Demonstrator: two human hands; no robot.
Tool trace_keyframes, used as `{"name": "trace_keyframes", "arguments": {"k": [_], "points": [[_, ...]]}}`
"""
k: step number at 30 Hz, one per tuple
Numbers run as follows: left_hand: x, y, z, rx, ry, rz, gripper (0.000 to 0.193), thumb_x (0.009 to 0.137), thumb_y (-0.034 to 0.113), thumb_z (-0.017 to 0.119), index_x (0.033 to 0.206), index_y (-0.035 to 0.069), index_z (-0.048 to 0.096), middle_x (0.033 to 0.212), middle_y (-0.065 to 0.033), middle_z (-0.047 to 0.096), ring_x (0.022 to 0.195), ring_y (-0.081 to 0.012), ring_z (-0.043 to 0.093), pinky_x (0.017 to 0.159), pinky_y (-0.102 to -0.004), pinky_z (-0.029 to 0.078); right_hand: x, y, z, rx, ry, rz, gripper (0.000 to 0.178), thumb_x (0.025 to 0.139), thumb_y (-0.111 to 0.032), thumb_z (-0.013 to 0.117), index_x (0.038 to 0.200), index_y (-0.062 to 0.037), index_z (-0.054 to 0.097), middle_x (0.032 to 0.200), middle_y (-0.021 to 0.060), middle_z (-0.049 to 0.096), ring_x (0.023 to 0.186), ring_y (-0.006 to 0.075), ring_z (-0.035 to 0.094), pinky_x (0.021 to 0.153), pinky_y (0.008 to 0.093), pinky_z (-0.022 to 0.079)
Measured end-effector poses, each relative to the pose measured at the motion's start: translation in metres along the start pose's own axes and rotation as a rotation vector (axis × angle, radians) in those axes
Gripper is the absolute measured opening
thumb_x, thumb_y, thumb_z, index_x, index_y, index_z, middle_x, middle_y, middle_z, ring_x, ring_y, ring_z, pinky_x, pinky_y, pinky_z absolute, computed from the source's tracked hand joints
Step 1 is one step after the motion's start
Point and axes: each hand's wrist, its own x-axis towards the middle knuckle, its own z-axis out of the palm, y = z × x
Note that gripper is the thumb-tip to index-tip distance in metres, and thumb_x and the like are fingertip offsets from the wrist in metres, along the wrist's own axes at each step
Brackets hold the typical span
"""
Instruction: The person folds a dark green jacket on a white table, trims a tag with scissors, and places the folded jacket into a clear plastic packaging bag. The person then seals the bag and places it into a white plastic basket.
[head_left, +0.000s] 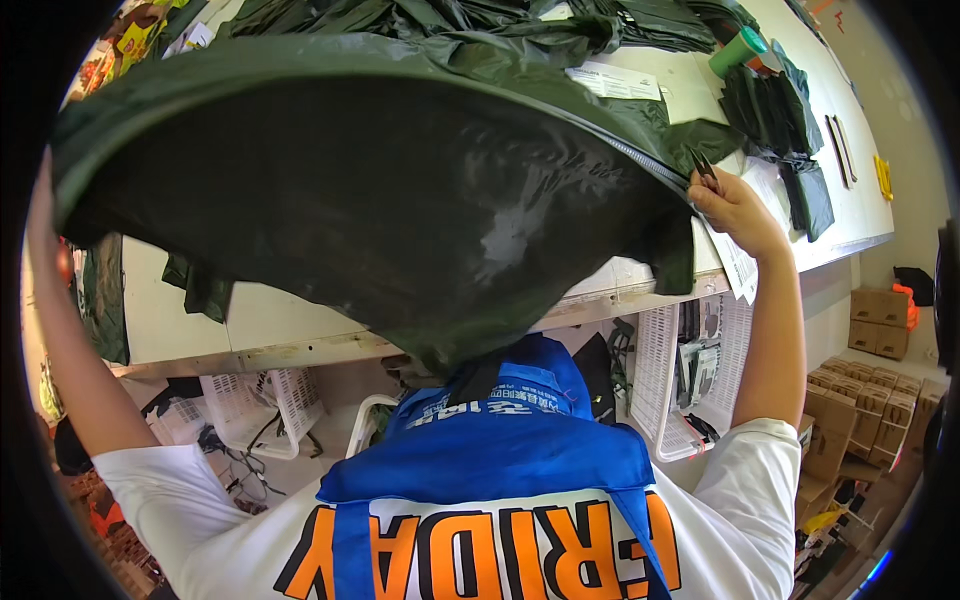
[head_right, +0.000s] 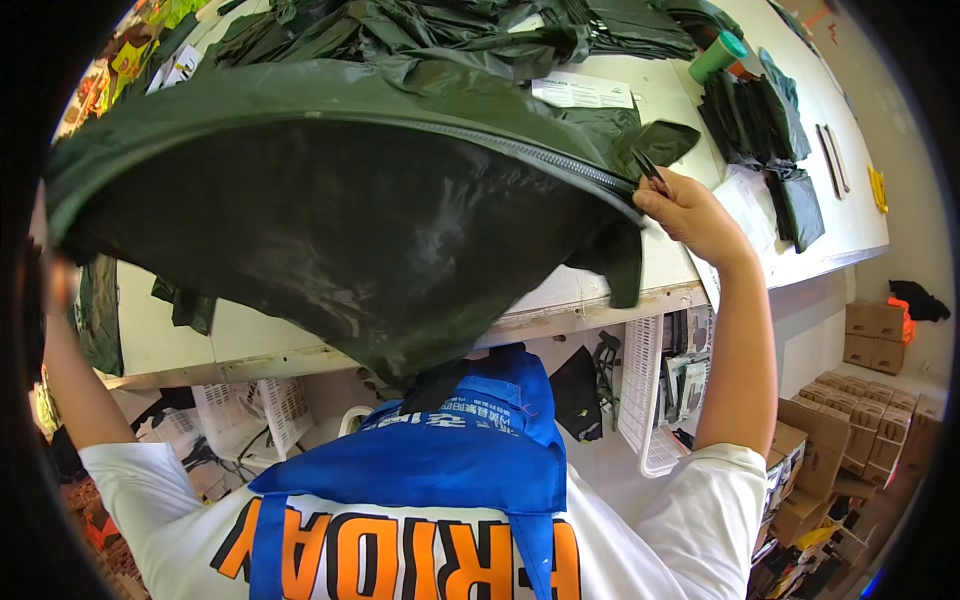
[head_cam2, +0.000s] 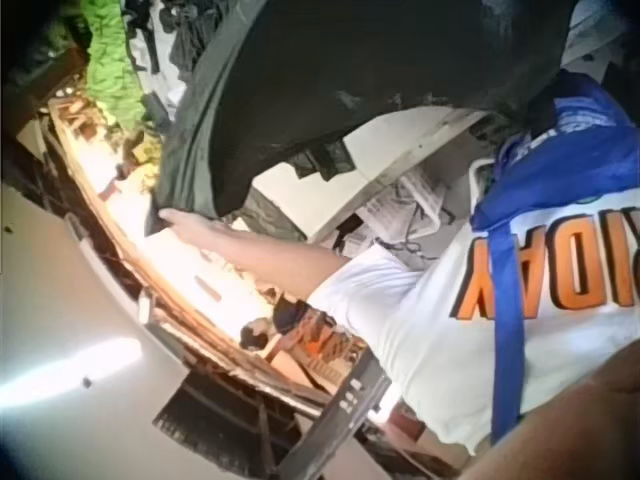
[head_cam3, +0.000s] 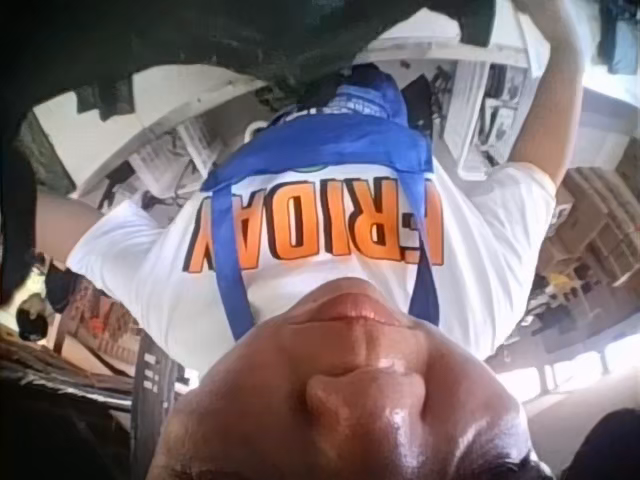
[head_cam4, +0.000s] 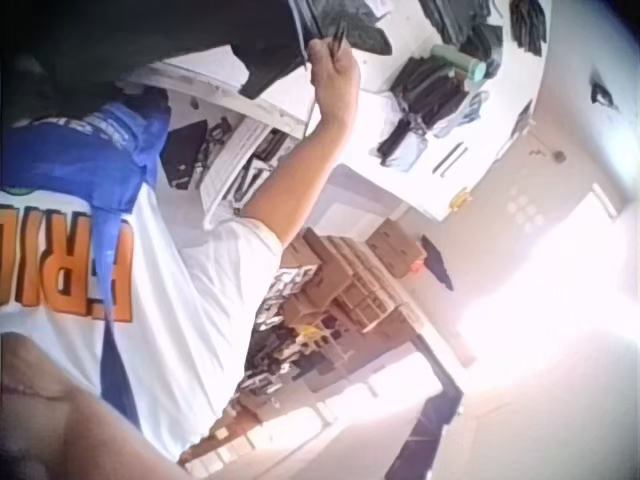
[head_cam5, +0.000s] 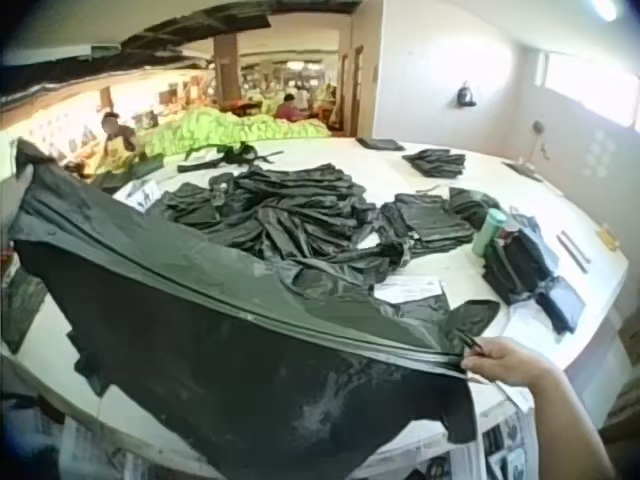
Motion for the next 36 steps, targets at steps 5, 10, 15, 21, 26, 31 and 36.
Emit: {"name": "trace_keyframes", "arguments": {"k": [5, 10, 15, 21, 26, 31, 36], "points": [[-0.128, -0.158, 0.102, 0.457, -0.515, -0.052, 0.074, 0.095, 0.057, 0.038, 0.106, -0.012, 0.06, 0.099, -0.0308, 0.063, 0.097, -0.0398, 0.062, 0.085, -0.0458, 0.046, 0.027, 0.061, 0.066, -0.345, 0.064, -0.084, 0.031, 0.086, -0.026, 0.065, 0.075, -0.0002, 0.053, 0.061, 0.0086, 0.051, 0.056, 0.021, 0.048, 0.055, 0.0341, 0.041], [-0.237, -0.211, 0.128, 0.743, -0.677, -0.174, 0.069, 0.092, 0.055, 0.044, 0.088, -0.011, 0.064, 0.101, -0.0325, 0.061, 0.1, -0.0474, 0.057, 0.087, -0.0497, 0.046, 0.019, 0.058, 0.127, -0.293, 0.31, 0.061, 0.029, 0.082, -0.027, 0.069, 0.089, 0.0002, 0.064, 0.069, 0.015, 0.061, 0.071, 0.0324, 0.062, 0.067, 0.0354, 0.049], [-0.275, -0.033, 0.122, 0.903, -0.535, 0.143, 0.033, 0.087, 0.034, 0.057, 0.097, 0.005, 0.069, 0.1, -0.0167, 0.067, 0.096, -0.0342, 0.062, 0.083, -0.0467, 0.048, 0.015, 0.017, 0.153, -0.456, 0.29, -0.274, 0.033, 0.078, -0.026, 0.073, 0.099, -0.0019, 0.064, 0.094, 0.0153, 0.063, 0.087, 0.0325, 0.064, 0.074, 0.0382, 0.052], [-0.381, 0.069, 0.247, -0.238, -0.774, 0.529, 0.028, 0.084, 0.019, 0.062, 0.11, 0.008, 0.065, 0.111, -0.0132, 0.064, 0.105, -0.0315, 0.058, 0.091, -0.0391, 0.046, 0.078, 0.073, 0.133, -0.616, 0.192, -0.271, 0.017, 0.079, -0.015, 0.067, 0.092, -0.005, 0.064, 0.086, 0.0177, 0.062, 0.083, 0.0381, 0.06, 0.072, 0.0447, 0.048], [-0.39, 0.087, 0.291, -0.059, -1.076, 0.393, 0.018, 0.082, 0.018, 0.065, 0.099, 0.012, 0.069, 0.097, -0.0108, 0.067, 0.09, -0.0281, 0.062, 0.078, -0.0392, 0.048, 0.093, 0.092, 0.126, -0.4, 0.16, -0.131, 0.019, 0.075, -0.012, 0.07, 0.089, -0.0007, 0.064, 0.085, 0.0192, 0.064, 0.082, 0.0363, 0.062, 0.073, 0.0405, 0.048], [-0.391, 0.091, 0.305, -0.135, -1.24, 0.217, 0.017, 0.078, 0.019, 0.07, 0.09, 0.007, 0.068, 0.082, -0.012, 0.067, 0.078, -0.0275, 0.064, 0.071, -0.0377, 0.049, 0.1, 0.108, 0.122, -0.392, 0.239, -0.057, 0.02, 0.071, -0.013, 0.074, 0.086, -0.0018, 0.064, 0.077, 0.0178, 0.064, 0.075, 0.0338, 0.063, 0.069, 0.0386, 0.048], [-0.394, 0.086, 0.322, -0.219, -1.132, 0.157, 0.016, 0.076, 0.019, 0.071, 0.087, 0.007, 0.069, 0.09, -0.0125, 0.068, 0.082, -0.0274, 0.065, 0.073, -0.0377, 0.05, 0.11, 0.116, 0.12, -0.346, 0.229, -0.016, 0.021, 0.07, -0.013, 0.076, 0.083, -0.0015, 0.065, 0.075, 0.0171, 0.064, 0.072, 0.0305, 0.063, 0.066, 0.0367, 0.048]]}}
